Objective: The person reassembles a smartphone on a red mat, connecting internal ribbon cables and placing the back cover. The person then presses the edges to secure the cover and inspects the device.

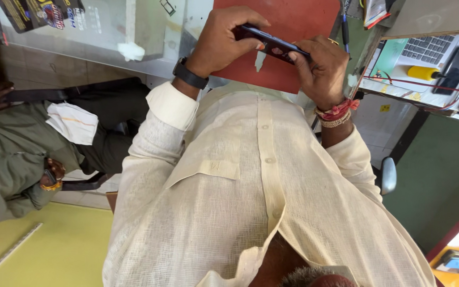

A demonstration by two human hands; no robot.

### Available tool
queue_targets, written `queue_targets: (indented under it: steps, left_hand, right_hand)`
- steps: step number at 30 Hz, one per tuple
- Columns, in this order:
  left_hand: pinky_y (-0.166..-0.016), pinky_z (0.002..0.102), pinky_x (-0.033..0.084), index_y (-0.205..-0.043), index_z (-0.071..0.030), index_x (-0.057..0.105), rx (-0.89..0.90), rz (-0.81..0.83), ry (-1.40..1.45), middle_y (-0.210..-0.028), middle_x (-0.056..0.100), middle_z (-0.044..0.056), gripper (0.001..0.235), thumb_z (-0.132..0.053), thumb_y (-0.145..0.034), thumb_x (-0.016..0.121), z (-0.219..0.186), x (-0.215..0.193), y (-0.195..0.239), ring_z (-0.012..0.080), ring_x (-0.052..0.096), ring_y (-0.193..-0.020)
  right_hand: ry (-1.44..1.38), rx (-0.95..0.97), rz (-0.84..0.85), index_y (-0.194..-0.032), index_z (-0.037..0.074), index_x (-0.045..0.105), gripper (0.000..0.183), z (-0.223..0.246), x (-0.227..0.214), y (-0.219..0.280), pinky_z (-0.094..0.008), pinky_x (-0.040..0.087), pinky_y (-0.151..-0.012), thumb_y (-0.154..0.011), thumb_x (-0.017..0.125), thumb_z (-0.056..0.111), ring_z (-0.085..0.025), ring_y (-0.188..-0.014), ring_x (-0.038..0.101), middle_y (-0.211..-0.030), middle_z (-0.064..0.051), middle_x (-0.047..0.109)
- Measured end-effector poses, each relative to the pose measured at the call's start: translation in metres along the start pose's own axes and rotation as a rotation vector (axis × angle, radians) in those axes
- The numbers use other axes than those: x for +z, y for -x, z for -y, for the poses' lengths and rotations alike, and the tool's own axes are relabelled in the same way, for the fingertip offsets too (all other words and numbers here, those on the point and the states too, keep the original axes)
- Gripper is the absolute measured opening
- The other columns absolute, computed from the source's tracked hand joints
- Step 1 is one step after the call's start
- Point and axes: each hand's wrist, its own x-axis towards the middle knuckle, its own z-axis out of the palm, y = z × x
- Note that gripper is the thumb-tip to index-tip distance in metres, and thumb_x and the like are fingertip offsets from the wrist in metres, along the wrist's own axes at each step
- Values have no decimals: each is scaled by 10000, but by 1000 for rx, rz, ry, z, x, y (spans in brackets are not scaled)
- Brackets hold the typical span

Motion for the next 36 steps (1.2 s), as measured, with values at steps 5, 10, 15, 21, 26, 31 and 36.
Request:
queue_targets:
  steps: [5, 10, 15, 21, 26, 31, 36]
  left_hand:
    - [-729, 304, 554, -1085, -68, 780, 103, 29, -267, -951, 711, 60, 207, -6, -895, 833, -12, 10, -13, 189, 710, -831]
    - [-719, 415, 462, -946, -80, 737, 302, 61, -626, -875, 661, 67, 167, -163, -860, 853, -29, 12, -19, 286, 631, -779]
    - [-730, 440, 452, -909, -107, 713, 347, 184, -787, -820, 654, 62, 100, -112, -908, 812, -38, 21, -35, 300, 604, -753]
    - [-681, 384, 514, -1051, -3, 736, 172, 51, -278, -886, 718, 114, 146, -56, -929, 797, -42, 14, -23, 245, 677, -754]
    - [-609, 289, 618, -1086, 38, 685, -81, -31, 268, -959, 717, 109, 129, -22, -983, 734, -33, 28, -7, 124, 725, -773]
    - [-624, 292, 636, -1177, 15, 640, -64, -84, 319, -1036, 725, 110, 155, 5, -1028, 682, -23, 34, 1, 144, 733, -853]
    - [-778, 282, 624, -1219, -3, 633, 10, -86, 190, -1095, 747, 99, 195, -12, -1038, 704, -24, 31, 0, 131, 735, -930]
  right_hand:
    - [-28, 7, -14, -1093, -15, 737, 99, -8, 5, 3, -326, 429, -619, -1036, 795, 42, -198, -699, 572, -871, -109, 671]
    - [-54, -15, -25, -1093, -16, 730, 114, -17, 8, 6, -329, 434, -625, -1029, 803, 43, -201, -707, 578, -878, -114, 667]
    - [-25, -5, -17, -1089, -7, 730, 147, -23, 8, 10, -313, 436, -644, -999, 836, 41, -178, -724, 577, -873, -103, 665]
    - [-402, 208, -238, -1122, -17, 694, 196, -30, 6, 19, -258, 470, -722, -996, 838, 23, -86, -833, 586, -991, -68, 713]
    - [-475, 105, -235, -1113, -26, 689, 147, -14, 0, 5, -262, 517, -738, -1040, 800, 38, -130, -833, 651, -993, -97, 704]
    - [-265, -1, -165, -1046, -35, 686, 144, 6, -13, -16, -299, 480, -712, -1009, 811, 27, -190, -823, 659, -939, -139, 709]
    - [-252, -22, -131, -1042, -31, 695, 146, 16, -19, -27, -299, 462, -657, -1004, 820, 34, -212, -816, 653, -942, -131, 707]
